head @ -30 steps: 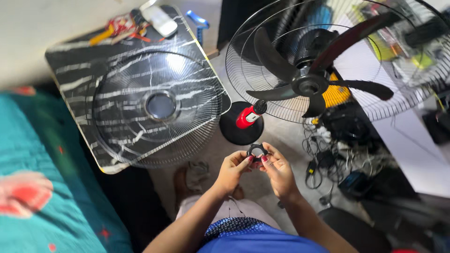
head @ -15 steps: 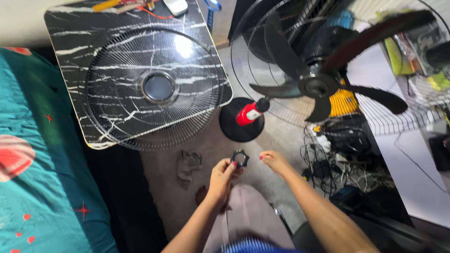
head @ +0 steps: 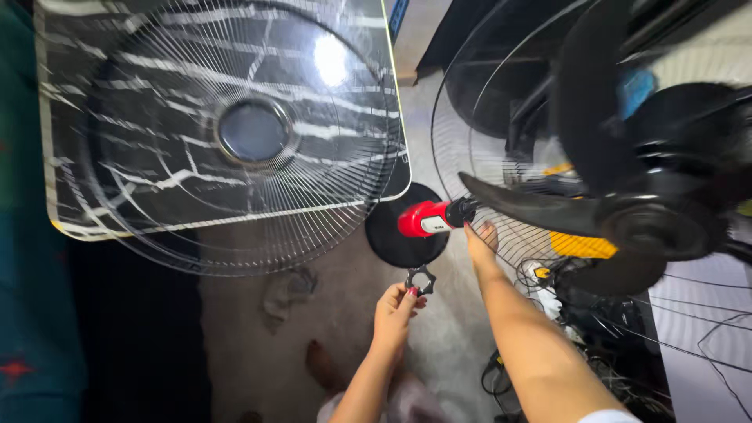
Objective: The person reassembles a standing electric fan by hand. They attach the rear cage to the fan head, secure the front cage, and tighten the central hub nut to lock the blades and cages in place.
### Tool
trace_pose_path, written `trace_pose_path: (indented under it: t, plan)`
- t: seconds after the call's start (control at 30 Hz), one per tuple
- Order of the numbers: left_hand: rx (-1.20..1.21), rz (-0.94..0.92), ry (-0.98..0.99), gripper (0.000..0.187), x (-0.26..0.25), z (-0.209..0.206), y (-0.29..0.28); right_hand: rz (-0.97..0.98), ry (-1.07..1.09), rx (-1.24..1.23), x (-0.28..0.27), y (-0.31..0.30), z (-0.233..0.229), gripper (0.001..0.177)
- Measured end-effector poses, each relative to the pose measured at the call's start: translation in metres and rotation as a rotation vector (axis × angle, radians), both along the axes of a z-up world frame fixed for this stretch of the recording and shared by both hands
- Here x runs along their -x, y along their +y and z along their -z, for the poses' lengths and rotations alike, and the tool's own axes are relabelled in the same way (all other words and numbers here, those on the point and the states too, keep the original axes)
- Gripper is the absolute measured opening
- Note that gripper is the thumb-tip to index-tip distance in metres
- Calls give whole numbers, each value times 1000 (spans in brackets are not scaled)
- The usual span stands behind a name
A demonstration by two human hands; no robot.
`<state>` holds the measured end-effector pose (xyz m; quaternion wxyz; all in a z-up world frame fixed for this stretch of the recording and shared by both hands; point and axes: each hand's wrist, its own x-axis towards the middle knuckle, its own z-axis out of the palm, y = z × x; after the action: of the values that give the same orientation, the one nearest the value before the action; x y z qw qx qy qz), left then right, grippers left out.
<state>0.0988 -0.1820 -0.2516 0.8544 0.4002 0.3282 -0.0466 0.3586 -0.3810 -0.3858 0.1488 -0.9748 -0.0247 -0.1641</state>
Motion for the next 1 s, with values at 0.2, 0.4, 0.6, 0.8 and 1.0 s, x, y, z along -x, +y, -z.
trace_pose_path:
  t: [0.2, 0.4, 0.6, 0.8, 1.0]
  plan:
    - [-13, 15, -26, 22, -18, 52, -21, -50, 518, -922, -38, 5, 38, 65]
    - [-47, 22, -89, 20, -48, 84, -16, -48, 445, -1251, -49, 20, 54, 71]
    - [-64, 44, -154, 20, -82, 91, -15, -23, 124, -475, -70, 14, 73, 33]
    - [-30, -3, -183, 18, -79, 88, -7, 99, 100, -401, -64, 8, 56, 27]
    - [-107, 15, -91, 16, -36, 67, -7, 44, 12, -316, -25, -1, -9, 17]
